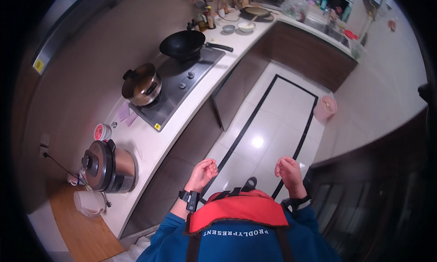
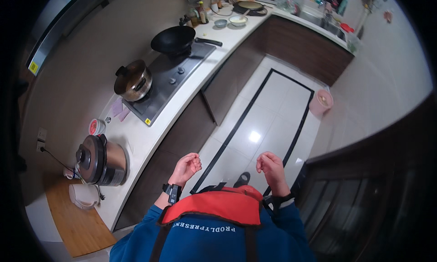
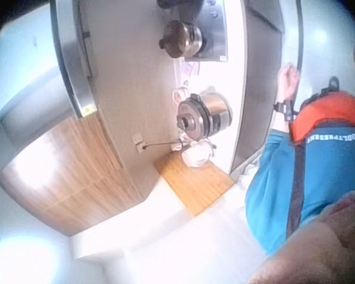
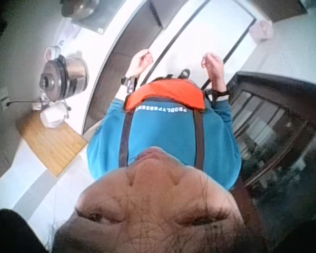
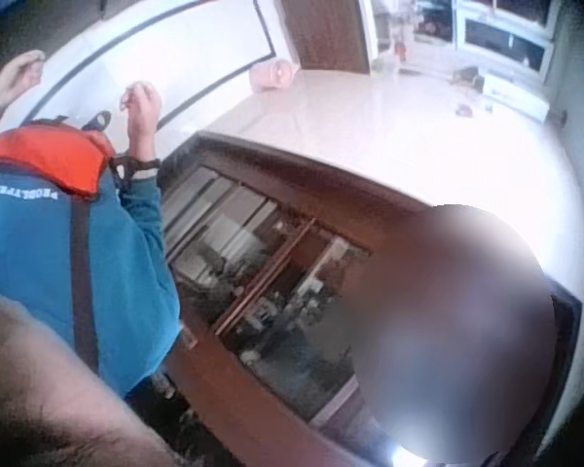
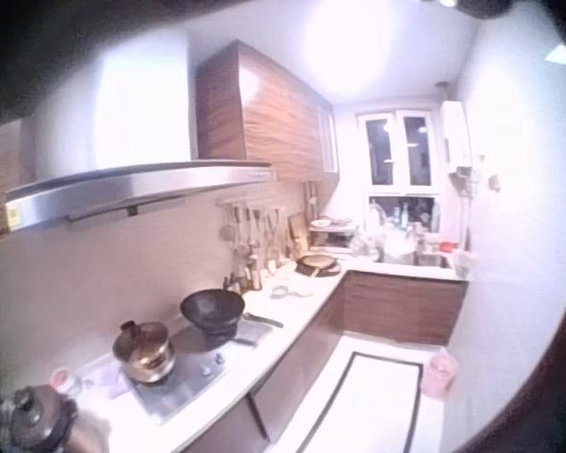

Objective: The person mixes a batter in a bowl using chopsticks, then retrieves an electric griddle from a cabinet, plugs it in, and continues mixing the batter. They briefly walk to another room and return to the kitchen to resume mixing.

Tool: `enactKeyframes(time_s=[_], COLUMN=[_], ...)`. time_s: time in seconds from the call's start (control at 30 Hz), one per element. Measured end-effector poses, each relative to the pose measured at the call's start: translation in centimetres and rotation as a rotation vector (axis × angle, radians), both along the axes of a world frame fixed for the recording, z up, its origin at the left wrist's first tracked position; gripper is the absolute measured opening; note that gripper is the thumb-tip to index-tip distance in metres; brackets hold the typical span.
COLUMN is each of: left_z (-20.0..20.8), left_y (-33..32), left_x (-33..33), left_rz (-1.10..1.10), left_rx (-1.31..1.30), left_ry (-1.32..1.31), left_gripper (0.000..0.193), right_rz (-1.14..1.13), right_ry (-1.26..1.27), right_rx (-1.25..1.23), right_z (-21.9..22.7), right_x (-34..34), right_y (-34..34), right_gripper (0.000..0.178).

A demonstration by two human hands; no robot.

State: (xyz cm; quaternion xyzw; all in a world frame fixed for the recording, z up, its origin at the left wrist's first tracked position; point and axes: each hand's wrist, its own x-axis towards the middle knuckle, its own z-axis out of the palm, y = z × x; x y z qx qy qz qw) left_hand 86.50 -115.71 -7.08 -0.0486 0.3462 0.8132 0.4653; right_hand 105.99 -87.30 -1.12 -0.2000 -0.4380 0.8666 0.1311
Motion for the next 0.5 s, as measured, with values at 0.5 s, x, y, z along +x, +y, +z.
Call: enactKeyframes(time_s=[0.5], left_z=[-7.6], left_y=[19.2], left_x=[-24.7], left_rz=[0.182], left_rx=[-0.129], left_ry=[-0.187], left_gripper=[0.031], right_rz=[0.275], right_ry=[-0.046], right_rx=[0.243], right_z=[3.2], right_x=[-20.7], right_y=[18.1], right_gripper=[0.016])
